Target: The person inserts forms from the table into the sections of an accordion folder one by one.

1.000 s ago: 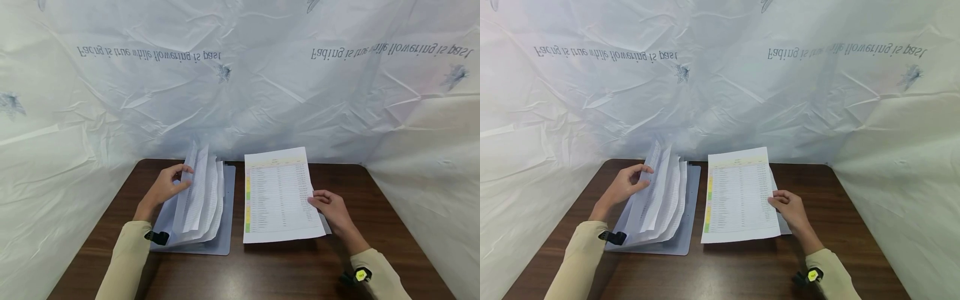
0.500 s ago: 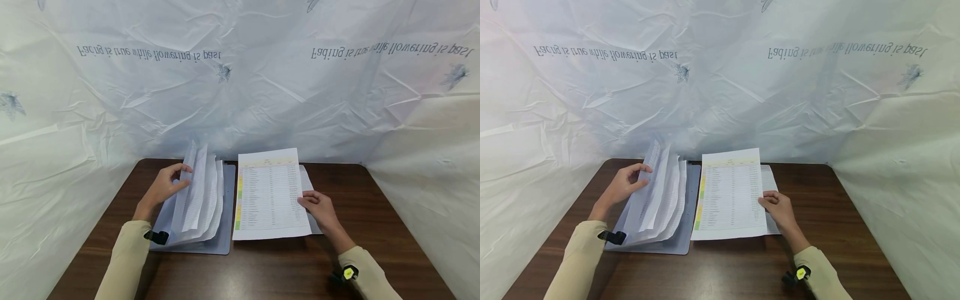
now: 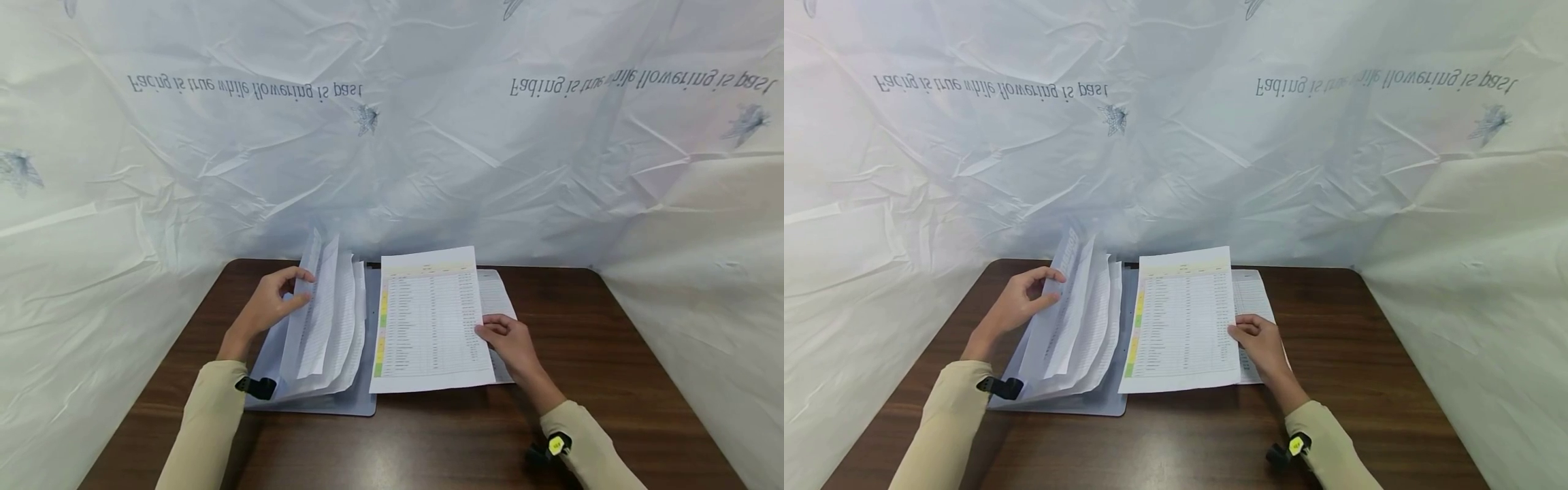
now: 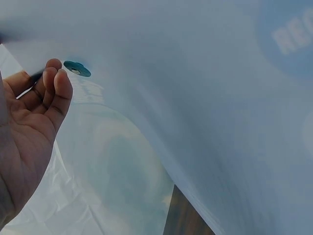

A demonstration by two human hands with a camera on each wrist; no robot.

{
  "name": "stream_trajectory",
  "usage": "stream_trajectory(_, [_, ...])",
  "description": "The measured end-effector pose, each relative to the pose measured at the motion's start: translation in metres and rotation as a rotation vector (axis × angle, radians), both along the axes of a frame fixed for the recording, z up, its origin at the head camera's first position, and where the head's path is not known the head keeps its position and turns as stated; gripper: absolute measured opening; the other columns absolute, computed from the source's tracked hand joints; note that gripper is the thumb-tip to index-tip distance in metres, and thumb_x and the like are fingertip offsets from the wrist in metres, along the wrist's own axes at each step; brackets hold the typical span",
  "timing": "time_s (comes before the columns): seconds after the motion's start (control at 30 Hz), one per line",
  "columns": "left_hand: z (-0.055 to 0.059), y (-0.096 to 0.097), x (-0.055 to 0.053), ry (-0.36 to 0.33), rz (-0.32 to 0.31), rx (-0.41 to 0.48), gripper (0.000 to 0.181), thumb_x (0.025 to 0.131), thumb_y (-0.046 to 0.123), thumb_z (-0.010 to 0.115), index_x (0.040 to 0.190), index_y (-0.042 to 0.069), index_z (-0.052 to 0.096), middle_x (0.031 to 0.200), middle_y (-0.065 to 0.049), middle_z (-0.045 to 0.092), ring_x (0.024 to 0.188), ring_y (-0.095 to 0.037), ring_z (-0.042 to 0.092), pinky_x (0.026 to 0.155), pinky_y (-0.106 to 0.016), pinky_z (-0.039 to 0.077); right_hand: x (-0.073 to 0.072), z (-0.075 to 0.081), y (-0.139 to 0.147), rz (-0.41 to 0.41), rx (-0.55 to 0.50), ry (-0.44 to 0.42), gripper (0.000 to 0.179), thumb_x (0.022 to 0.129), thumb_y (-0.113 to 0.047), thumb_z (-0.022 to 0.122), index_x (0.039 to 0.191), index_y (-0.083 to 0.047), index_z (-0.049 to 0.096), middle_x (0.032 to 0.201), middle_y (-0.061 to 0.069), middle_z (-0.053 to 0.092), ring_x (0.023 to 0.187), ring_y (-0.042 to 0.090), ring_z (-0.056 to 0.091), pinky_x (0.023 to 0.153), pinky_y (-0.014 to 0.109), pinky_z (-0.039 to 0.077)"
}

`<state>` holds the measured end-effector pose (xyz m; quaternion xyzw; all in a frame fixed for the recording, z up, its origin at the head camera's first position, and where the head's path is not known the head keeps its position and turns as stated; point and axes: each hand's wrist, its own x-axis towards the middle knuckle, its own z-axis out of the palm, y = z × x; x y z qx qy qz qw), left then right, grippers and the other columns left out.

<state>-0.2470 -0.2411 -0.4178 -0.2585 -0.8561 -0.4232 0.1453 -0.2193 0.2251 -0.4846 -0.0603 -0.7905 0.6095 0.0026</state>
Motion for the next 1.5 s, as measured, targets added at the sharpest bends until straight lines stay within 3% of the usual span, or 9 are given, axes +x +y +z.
stream_trajectory(0.6, [-0.001, 0.001, -0.001, 0.0, 0.008, -0.008, 0.023, 0.092, 0.005, 0.071, 0.114, 0.002, 0.068, 0.109, -0.012, 0.067, 0.084, -0.019, 0.052, 0.073, -0.031, 0.049, -0.006, -0.011, -0.017, -0.014, -0.025, 0.008, 0.028, 0.094, -0.006, 0.07, 0.118, 0.006, 0.064, 0.098, 0.011, 0.073, 0.081, 0.01, 0.067, 0.069, 0.022, 0.055])
stream_trajectory(1.23, [-0.002, 0.002, -0.002, -0.001, 0.001, -0.001, 0.023, 0.093, 0.007, 0.071, 0.115, 0.002, 0.068, 0.11, -0.013, 0.067, 0.085, -0.018, 0.053, 0.074, -0.024, 0.047, -0.012, -0.014, -0.039, 0.007, -0.008, 0.005, 0.027, 0.092, -0.009, 0.072, 0.117, 0.003, 0.066, 0.101, 0.014, 0.072, 0.085, 0.014, 0.066, 0.071, 0.022, 0.054])
stream_trajectory(1.5, [-0.003, 0.001, -0.003, 0.017, -0.005, 0.002, 0.022, 0.092, 0.004, 0.072, 0.113, 0.001, 0.068, 0.108, -0.013, 0.067, 0.084, -0.016, 0.053, 0.074, -0.029, 0.049, -0.013, -0.016, -0.048, 0.011, -0.031, 0.012, 0.027, 0.092, -0.008, 0.073, 0.115, 0.004, 0.067, 0.1, 0.013, 0.072, 0.084, 0.012, 0.065, 0.071, 0.02, 0.053])
